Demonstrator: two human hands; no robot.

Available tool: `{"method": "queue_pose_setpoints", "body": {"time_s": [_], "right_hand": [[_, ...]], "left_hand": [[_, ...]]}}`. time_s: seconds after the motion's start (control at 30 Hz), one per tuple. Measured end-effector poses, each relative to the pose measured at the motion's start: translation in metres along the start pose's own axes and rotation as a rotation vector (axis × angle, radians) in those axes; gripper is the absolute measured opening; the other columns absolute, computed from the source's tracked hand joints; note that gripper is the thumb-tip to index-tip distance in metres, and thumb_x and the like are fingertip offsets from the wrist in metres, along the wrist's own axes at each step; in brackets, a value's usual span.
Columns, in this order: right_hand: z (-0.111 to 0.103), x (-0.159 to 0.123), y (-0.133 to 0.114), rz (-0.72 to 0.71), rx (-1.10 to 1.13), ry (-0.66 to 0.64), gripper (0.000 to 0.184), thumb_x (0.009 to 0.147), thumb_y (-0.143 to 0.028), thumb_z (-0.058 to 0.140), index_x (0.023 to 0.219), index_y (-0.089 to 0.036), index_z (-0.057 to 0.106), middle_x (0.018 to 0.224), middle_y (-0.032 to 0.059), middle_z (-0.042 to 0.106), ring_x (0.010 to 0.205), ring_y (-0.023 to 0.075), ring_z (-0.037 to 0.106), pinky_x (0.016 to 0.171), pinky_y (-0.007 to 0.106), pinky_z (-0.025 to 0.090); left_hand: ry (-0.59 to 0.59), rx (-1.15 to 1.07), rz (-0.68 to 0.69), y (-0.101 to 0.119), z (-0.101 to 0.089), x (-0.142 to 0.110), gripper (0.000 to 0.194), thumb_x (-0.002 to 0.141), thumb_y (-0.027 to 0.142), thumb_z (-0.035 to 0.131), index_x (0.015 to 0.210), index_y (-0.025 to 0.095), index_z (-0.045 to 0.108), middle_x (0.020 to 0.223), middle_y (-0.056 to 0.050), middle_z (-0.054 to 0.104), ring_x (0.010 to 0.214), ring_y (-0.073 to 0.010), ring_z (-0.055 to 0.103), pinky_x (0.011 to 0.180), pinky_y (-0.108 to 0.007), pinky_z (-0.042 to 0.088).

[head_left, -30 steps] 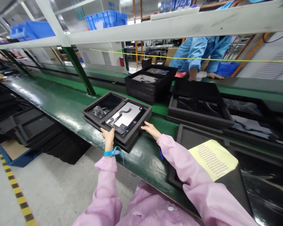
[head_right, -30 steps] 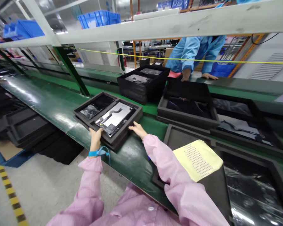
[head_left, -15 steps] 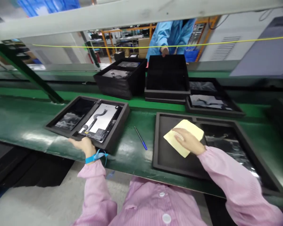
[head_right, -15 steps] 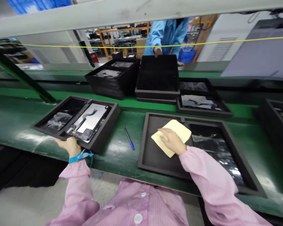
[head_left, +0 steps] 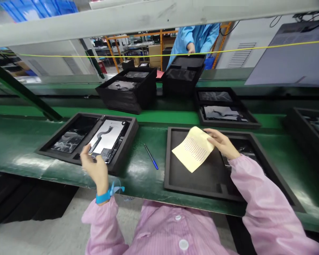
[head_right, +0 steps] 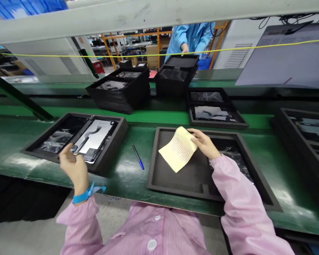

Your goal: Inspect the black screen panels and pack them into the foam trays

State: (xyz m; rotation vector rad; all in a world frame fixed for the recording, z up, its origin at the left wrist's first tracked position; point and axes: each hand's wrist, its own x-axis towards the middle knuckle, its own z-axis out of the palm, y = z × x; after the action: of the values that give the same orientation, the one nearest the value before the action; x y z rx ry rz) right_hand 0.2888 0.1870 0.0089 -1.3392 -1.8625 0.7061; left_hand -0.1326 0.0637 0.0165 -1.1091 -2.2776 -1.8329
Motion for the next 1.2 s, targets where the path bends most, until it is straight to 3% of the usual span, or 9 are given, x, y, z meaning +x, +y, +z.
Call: {"method": "queue_pose_setpoints", "body": {"time_s": [0.1, 0.2, 0.33, 0.5, 0.57, 0.77, 0.83, 1.03, 1.2], "right_hand": [[0.012, 0.014, -0.037, -0.171, 0.085, 0.175, 0.04, 0.087, -0.046, 0.036, 0.108, -0.02, 0.057, 0.103, 0.0088, 0.059, 0.097, 0.0209, 0.057, 0.085, 0.037, 0.046], [0.04, 0.025, -0.073, -0.326, 0.052, 0.254, 0.039, 0.094, -0.034, 0.022, 0.11, -0.021, 0.055, 0.115, 0.0104, 0.054, 0.112, 0.0206, 0.048, 0.099, 0.041, 0.037], [0.101, 0.022, -0.102, -0.586, -0.111, -0.149, 0.023, 0.086, -0.019, 0.04, 0.089, -0.021, 0.062, 0.098, 0.0081, 0.062, 0.103, 0.0197, 0.054, 0.097, 0.037, 0.039], [0.154, -0.003, -0.096, -0.667, -0.281, -0.613, 0.011, 0.076, -0.011, 0.058, 0.081, -0.019, 0.065, 0.081, 0.0024, 0.064, 0.079, 0.0134, 0.058, 0.077, 0.027, 0.046], [0.139, -0.007, -0.079, -0.604, -0.328, -0.629, 0.014, 0.085, -0.02, 0.056, 0.096, -0.019, 0.064, 0.093, 0.0015, 0.065, 0.087, 0.012, 0.059, 0.083, 0.027, 0.046], [0.01, 0.014, 0.02, -0.073, -0.647, -0.241, 0.027, 0.092, -0.037, 0.049, 0.102, -0.013, 0.058, 0.105, 0.0075, 0.058, 0.099, 0.0177, 0.054, 0.091, 0.041, 0.045], [-0.014, 0.016, 0.047, -0.007, -0.711, -0.206, 0.027, 0.091, -0.037, 0.052, 0.102, -0.013, 0.058, 0.104, 0.0067, 0.057, 0.099, 0.0181, 0.054, 0.09, 0.041, 0.045], [-0.015, 0.008, 0.076, 0.025, -0.806, -0.068, 0.029, 0.09, -0.037, 0.053, 0.107, -0.014, 0.056, 0.111, 0.0078, 0.055, 0.106, 0.0201, 0.051, 0.094, 0.044, 0.042], [-0.028, 0.02, 0.081, 0.024, -0.695, -0.041, 0.03, 0.089, -0.042, 0.054, 0.083, -0.013, 0.058, 0.084, 0.0028, 0.057, 0.083, 0.0131, 0.055, 0.081, 0.033, 0.047]], "left_hand": [[-0.375, -0.011, 0.124, 0.011, 0.027, -0.029, 0.04, 0.081, 0.013, 0.043, 0.119, 0.017, 0.055, 0.124, -0.008, 0.059, 0.121, -0.0182, 0.052, 0.108, -0.032, 0.036], [-0.716, 0.039, 0.165, 0.005, 0.063, -0.068, 0.025, 0.08, 0.022, 0.056, 0.102, 0.02, 0.068, 0.127, -0.008, 0.06, 0.131, -0.0254, 0.043, 0.111, -0.04, 0.031], [-0.778, 0.169, 0.1, -0.015, 0.093, -0.095, 0.04, 0.08, 0.014, 0.054, 0.118, 0.005, 0.059, 0.146, -0.024, 0.034, 0.14, -0.0348, 0.02, 0.115, -0.05, 0.017], [-0.747, 0.245, 0.053, -0.033, 0.09, -0.076, 0.051, 0.082, 0.001, 0.029, 0.131, -0.005, 0.041, 0.147, -0.028, 0.028, 0.142, -0.0244, 0.016, 0.118, -0.039, 0.012], [-0.784, 0.25, 0.055, -0.035, 0.085, -0.069, 0.052, 0.082, 0.001, 0.028, 0.133, -0.002, 0.041, 0.148, -0.024, 0.03, 0.142, -0.0212, 0.018, 0.118, -0.037, 0.012], [-0.927, 0.288, 0.032, -0.034, 0.076, -0.069, 0.063, 0.076, -0.001, 0.036, 0.138, 0.01, 0.039, 0.152, -0.015, 0.027, 0.142, -0.0177, 0.015, 0.117, -0.034, 0.011], [-0.962, 0.332, 0.01, -0.03, 0.075, -0.07, 0.064, 0.073, -0.003, 0.037, 0.135, 0.011, 0.044, 0.151, -0.016, 0.026, 0.141, -0.0206, 0.014, 0.116, -0.037, 0.015], [-0.948, 0.486, -0.025, -0.004, 0.068, -0.082, 0.05, 0.068, -0.006, 0.042, 0.115, 0.001, 0.058, 0.146, -0.032, 0.024, 0.139, -0.0377, 0.01, 0.111, -0.059, 0.01], [-0.9, 0.447, 0.024, 0.027, 0.073, -0.099, 0.039, 0.074, 0.0, 0.045, 0.11, -0.004, 0.06, 0.147, -0.035, 0.013, 0.139, -0.0381, -0.004, 0.11, -0.059, -0.003]]}}
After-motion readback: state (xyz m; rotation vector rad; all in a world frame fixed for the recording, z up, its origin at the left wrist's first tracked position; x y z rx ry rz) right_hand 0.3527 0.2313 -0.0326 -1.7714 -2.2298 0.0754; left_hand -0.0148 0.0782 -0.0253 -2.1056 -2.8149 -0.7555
